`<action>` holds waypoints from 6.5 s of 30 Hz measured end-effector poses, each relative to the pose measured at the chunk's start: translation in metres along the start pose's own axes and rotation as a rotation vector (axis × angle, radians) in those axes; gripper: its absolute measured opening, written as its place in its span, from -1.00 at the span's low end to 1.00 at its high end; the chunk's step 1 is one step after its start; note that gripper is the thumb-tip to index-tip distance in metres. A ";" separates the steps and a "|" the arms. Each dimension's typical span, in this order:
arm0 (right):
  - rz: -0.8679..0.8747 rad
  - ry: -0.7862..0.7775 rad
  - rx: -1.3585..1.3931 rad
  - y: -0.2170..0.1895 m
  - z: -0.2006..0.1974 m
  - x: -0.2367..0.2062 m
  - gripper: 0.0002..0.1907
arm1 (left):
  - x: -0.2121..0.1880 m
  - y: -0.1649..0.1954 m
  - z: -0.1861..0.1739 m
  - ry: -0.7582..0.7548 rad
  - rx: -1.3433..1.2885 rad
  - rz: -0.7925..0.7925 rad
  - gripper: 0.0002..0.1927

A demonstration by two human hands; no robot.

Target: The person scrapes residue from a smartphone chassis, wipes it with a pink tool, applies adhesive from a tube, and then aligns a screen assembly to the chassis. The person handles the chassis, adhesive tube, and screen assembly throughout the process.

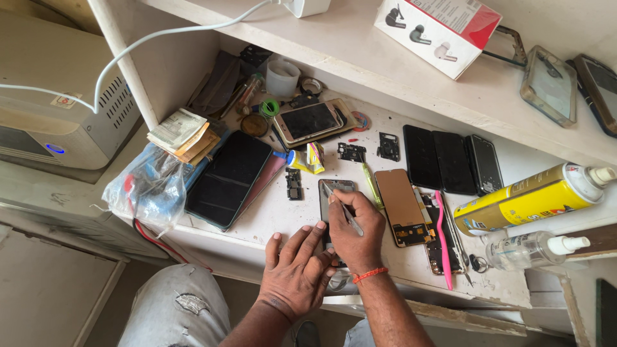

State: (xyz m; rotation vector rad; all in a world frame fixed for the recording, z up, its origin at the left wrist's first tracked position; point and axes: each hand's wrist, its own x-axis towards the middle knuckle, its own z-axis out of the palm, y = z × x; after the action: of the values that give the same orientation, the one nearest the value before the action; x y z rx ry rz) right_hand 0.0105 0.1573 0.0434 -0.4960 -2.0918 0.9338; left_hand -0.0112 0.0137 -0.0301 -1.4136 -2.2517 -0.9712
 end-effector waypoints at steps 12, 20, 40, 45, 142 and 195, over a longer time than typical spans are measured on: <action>0.037 0.099 -0.036 0.006 0.002 0.000 -0.94 | 0.000 0.000 0.002 0.051 -0.006 -0.001 -0.70; 0.006 0.151 -0.047 0.011 0.002 -0.001 -0.93 | 0.001 0.001 -0.001 0.028 0.003 -0.008 -0.68; 0.041 0.006 0.004 0.000 0.003 0.000 -0.89 | 0.001 0.000 -0.002 0.025 0.014 0.008 -0.71; -0.007 0.052 -0.012 0.001 0.001 0.001 -0.91 | 0.001 0.000 -0.002 0.024 0.015 0.009 -0.70; -0.052 0.051 -0.113 -0.002 0.003 0.000 -0.89 | -0.001 0.000 0.001 0.028 0.014 0.008 -0.76; 0.114 -0.238 0.198 0.008 -0.028 -0.002 -0.94 | 0.007 0.005 -0.007 -0.020 -0.078 -0.072 -0.65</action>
State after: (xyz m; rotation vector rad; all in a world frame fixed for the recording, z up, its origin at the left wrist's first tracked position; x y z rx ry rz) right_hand 0.0342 0.1743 0.0481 -0.4208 -2.1675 1.3071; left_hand -0.0108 0.0147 -0.0190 -1.3881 -2.3165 -1.0828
